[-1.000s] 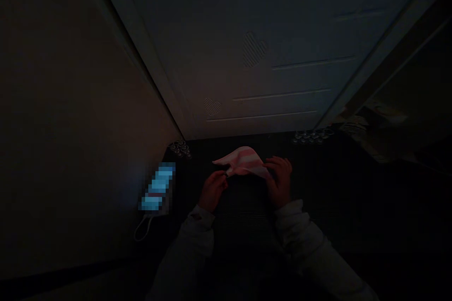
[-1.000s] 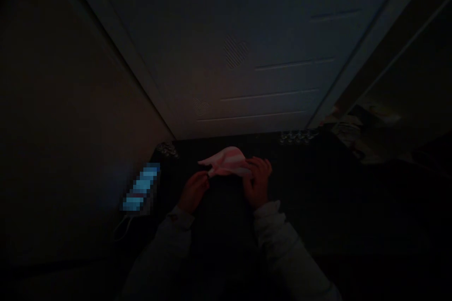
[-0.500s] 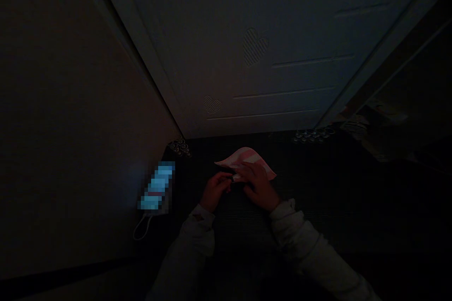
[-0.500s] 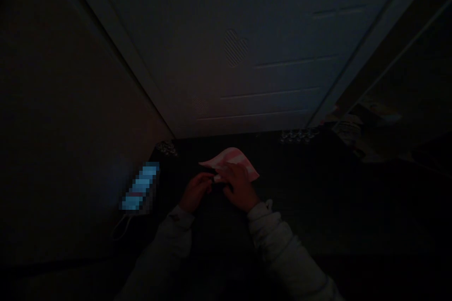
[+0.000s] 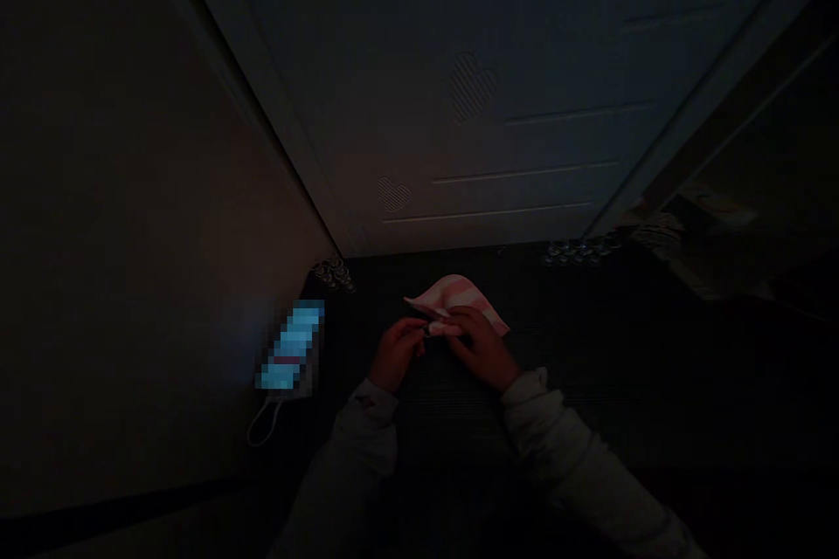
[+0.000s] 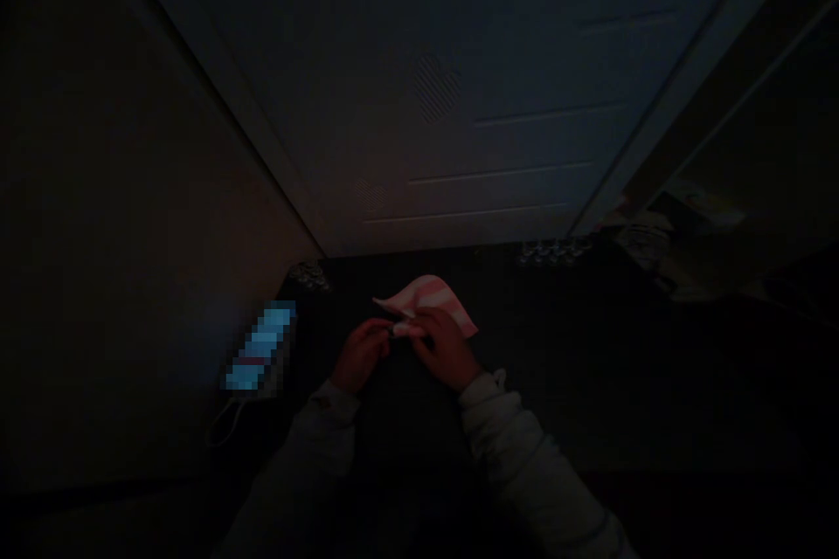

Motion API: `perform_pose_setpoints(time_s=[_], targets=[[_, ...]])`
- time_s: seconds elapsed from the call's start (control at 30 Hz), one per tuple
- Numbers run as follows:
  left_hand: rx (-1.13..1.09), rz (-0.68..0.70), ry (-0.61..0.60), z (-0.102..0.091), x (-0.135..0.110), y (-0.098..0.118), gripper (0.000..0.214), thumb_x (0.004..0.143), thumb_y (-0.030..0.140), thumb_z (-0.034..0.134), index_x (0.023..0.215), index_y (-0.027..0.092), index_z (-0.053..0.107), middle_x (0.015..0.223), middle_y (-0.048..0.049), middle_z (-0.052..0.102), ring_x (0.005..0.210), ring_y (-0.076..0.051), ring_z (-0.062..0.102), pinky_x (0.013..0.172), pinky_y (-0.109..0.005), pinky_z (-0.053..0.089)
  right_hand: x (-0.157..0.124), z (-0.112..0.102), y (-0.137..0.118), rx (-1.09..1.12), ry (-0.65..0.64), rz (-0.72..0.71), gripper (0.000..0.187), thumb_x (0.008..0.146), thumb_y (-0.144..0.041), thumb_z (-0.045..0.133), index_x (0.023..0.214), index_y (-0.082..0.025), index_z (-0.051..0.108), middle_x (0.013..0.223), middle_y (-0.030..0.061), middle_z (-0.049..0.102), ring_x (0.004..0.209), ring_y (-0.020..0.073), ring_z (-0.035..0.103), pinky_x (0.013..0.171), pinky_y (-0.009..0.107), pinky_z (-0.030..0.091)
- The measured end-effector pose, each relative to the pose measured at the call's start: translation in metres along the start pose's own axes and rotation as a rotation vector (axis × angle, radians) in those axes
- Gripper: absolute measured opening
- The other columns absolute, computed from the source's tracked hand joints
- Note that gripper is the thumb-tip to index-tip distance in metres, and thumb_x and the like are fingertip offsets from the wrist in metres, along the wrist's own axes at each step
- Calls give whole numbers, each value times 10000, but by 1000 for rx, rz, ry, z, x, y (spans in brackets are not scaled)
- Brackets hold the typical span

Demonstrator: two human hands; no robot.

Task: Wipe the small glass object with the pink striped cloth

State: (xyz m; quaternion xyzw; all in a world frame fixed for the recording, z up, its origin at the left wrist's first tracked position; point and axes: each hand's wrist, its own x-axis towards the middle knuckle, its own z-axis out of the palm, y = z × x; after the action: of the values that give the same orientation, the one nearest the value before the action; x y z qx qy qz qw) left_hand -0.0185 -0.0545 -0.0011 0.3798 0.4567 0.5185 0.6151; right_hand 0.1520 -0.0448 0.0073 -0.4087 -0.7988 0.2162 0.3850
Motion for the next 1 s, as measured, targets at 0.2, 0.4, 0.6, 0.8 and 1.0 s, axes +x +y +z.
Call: perform_pose_setpoints(time_s=[0.2,0.4,0.6,0.8,1.0], targets=[[65,47,-18,-2,1,-3,215,655,259,596,845,162,576,523,35,486,483,-80,438,485,-212,319,1,-4,-1,32,-86,27,226,795,-253,434,975,-211,565,954,65,532,929,181,479,813,335,400],[163,81,-51,-3,0,-3,183,678,265,583,829,165,553,526,40,488,502,-80,438,514,-213,323,4,-6,-2,110,-142,86,221,814,-316,411,867,-193,587,793,30,562,760,153,513,703,293,416],[176,83,-72,-1,-2,1,202,661,256,601,834,154,574,591,23,513,540,-83,446,550,-222,336,4,-4,-2,189,-127,178,231,800,-329,419,837,-173,585,803,31,581,740,149,524,676,275,413],[-90,23,-102,0,-1,1,264,674,233,586,926,154,572,755,-24,580,623,-104,497,594,-249,365,3,1,4,236,-92,267,236,787,-322,419,853,-166,583,804,34,597,738,153,528,666,270,406],[-205,-42,-96,-1,-2,1,312,698,248,572,979,112,571,764,-68,612,677,-134,536,642,-277,377,4,0,5,279,-59,319,250,780,-349,423,829,-163,583,785,26,597,729,153,531,662,269,404]])
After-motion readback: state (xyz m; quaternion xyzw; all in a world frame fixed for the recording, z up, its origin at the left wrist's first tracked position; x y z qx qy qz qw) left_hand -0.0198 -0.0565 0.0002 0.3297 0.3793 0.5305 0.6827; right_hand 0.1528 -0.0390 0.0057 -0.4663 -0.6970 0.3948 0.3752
